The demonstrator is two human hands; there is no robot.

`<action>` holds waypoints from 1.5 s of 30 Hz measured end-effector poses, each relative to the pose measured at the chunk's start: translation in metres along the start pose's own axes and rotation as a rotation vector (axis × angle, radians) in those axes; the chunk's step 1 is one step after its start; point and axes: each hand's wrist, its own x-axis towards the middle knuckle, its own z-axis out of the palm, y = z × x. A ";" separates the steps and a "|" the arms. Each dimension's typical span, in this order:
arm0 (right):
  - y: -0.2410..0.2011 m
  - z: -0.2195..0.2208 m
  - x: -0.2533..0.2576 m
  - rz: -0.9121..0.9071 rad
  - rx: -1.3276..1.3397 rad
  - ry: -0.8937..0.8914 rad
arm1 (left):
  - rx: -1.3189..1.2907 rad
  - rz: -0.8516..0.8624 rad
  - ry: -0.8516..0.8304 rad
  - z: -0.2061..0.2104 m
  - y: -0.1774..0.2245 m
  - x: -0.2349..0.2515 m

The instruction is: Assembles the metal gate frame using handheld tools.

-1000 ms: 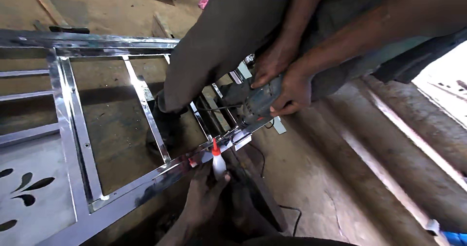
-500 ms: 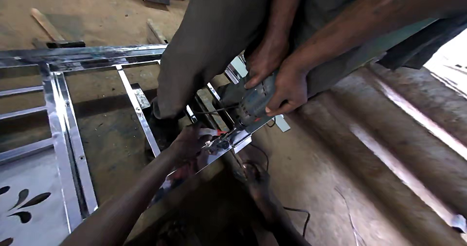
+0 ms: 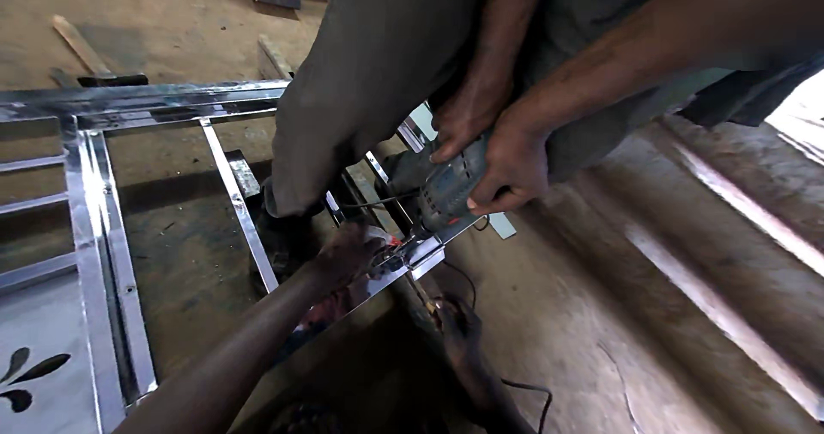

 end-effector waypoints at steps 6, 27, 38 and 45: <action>0.005 0.000 0.000 -0.035 0.022 -0.002 | 0.058 0.003 -0.019 -0.003 0.004 0.005; 0.006 -0.001 0.000 -0.008 0.031 -0.003 | 0.062 0.010 0.018 0.001 0.001 0.005; 0.004 0.001 0.000 -0.037 0.059 0.012 | 0.060 0.028 0.035 0.001 0.002 0.004; 0.005 0.000 0.001 -0.030 0.059 0.000 | 0.035 0.030 0.041 -0.001 0.006 0.002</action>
